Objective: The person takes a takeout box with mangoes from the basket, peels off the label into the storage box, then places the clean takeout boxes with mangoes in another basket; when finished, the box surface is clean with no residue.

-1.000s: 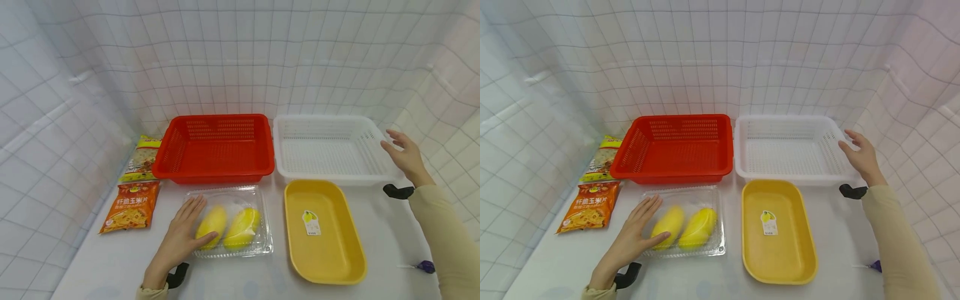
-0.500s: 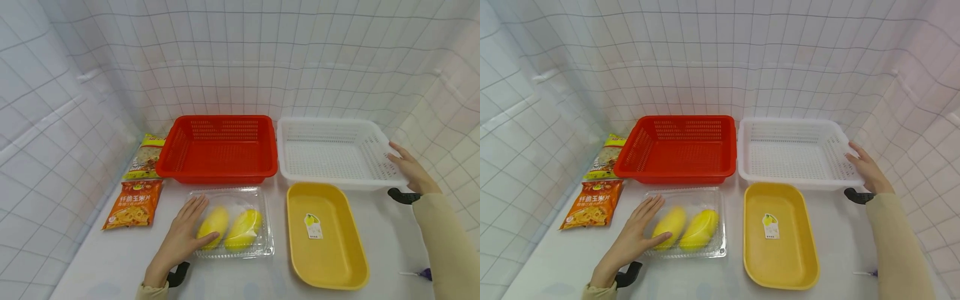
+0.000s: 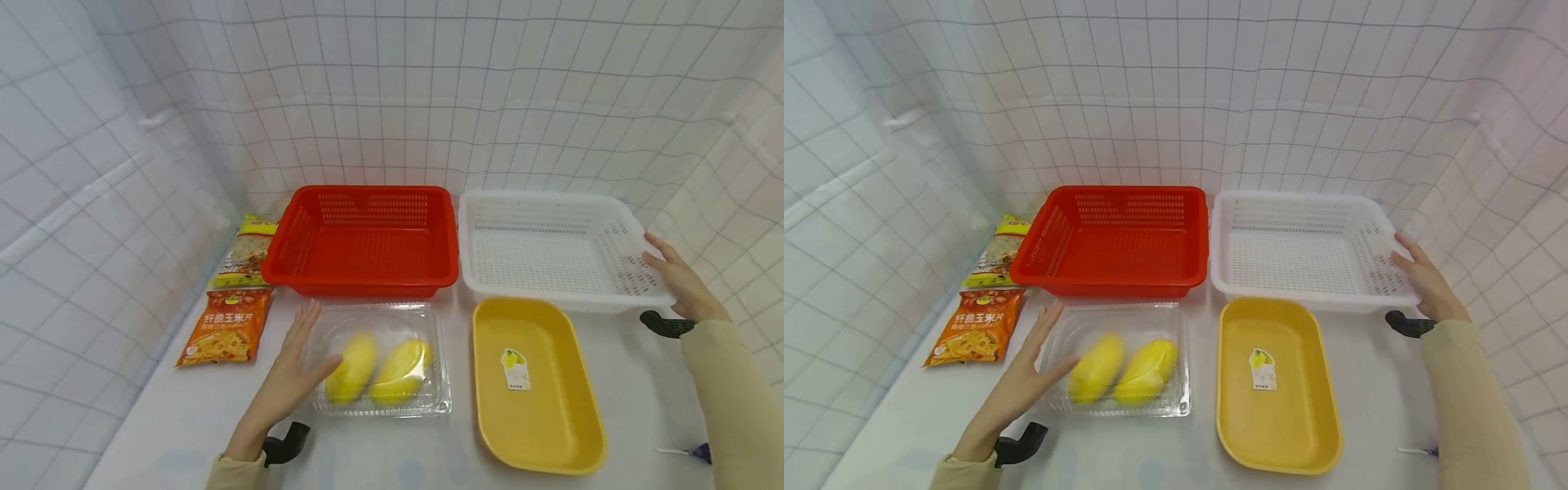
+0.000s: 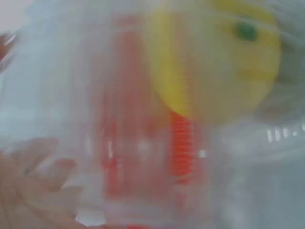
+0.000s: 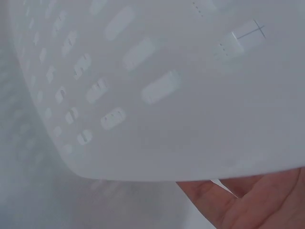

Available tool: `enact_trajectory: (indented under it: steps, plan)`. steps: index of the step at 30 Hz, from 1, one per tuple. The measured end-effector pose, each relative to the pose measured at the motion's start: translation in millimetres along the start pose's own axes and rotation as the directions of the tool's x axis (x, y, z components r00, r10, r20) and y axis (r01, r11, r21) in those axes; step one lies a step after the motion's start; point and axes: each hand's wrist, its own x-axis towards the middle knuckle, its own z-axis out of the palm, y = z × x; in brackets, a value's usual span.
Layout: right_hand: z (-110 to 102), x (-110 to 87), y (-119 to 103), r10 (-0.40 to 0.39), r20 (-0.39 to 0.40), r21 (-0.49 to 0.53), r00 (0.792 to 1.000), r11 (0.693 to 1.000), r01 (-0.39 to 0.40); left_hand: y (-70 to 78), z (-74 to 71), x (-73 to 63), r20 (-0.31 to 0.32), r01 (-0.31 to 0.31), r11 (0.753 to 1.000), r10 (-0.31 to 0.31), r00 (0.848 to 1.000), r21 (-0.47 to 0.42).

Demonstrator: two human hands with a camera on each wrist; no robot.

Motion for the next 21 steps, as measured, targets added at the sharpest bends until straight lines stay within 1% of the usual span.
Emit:
enact_trajectory:
  steps: [1,2,3,5,7,9,11,13,15,17,21]
  plan:
    - [0,-0.2,0,0.001,0.0,0.01,1.0,1.0,-0.001,-1.7,-4.6,0.6,-0.006,0.034,0.997,-0.034,0.999,-0.072]
    - [0,-0.4,-1,0.002,0.001,0.022,1.0,1.0,-0.002,-4.1,-9.5,2.0,-0.005,0.071,0.988,-0.073,0.997,-0.138]
    - [-1,-0.7,-1,0.001,0.002,0.03,1.0,1.0,-0.001,-7.4,-13.7,3.6,0.004,0.111,0.976,-0.112,0.994,-0.186]
    - [-1,-1.6,-2,-0.002,0.002,0.034,1.0,0.999,0.002,-15.0,-21.1,8.2,0.052,0.176,0.949,-0.168,0.984,-0.26]
    - [-2,-2.5,-2,-0.007,0.005,0.042,1.0,0.999,0.007,-22.6,-25.4,13.6,0.119,0.239,0.927,-0.213,0.97,-0.289]
    - [-3,-3.5,-2,-0.01,0.011,0.042,1.0,0.999,0.01,-29.0,-26.8,17.5,0.193,0.308,0.907,-0.26,0.946,-0.289]
    - [-3,-3.7,-2,-0.008,0.018,0.051,1.0,0.999,0.007,-33.7,-26.5,20.3,0.249,0.358,0.895,-0.294,0.923,-0.268]
    - [-3,-3.2,-2,-0.007,0.025,0.061,1.0,0.998,0.006,-36.3,-25.4,21.8,0.275,0.385,0.885,-0.314,0.909,-0.26]
    - [-3,-2.1,-1,-0.007,0.03,0.072,1.0,0.997,0.004,-37.9,-24.7,22.0,0.284,0.404,0.875,-0.329,0.901,-0.267]
    - [-2,-0.7,-1,-0.008,0.034,0.087,0.999,0.996,0.005,-37.8,-24.5,20.9,0.284,0.408,0.869,-0.331,0.9,-0.279]
    - [0,2.1,1,-0.014,0.046,0.113,0.999,0.994,0.009,-35.8,-26.1,16.8,0.274,0.393,0.869,-0.316,0.909,-0.301]
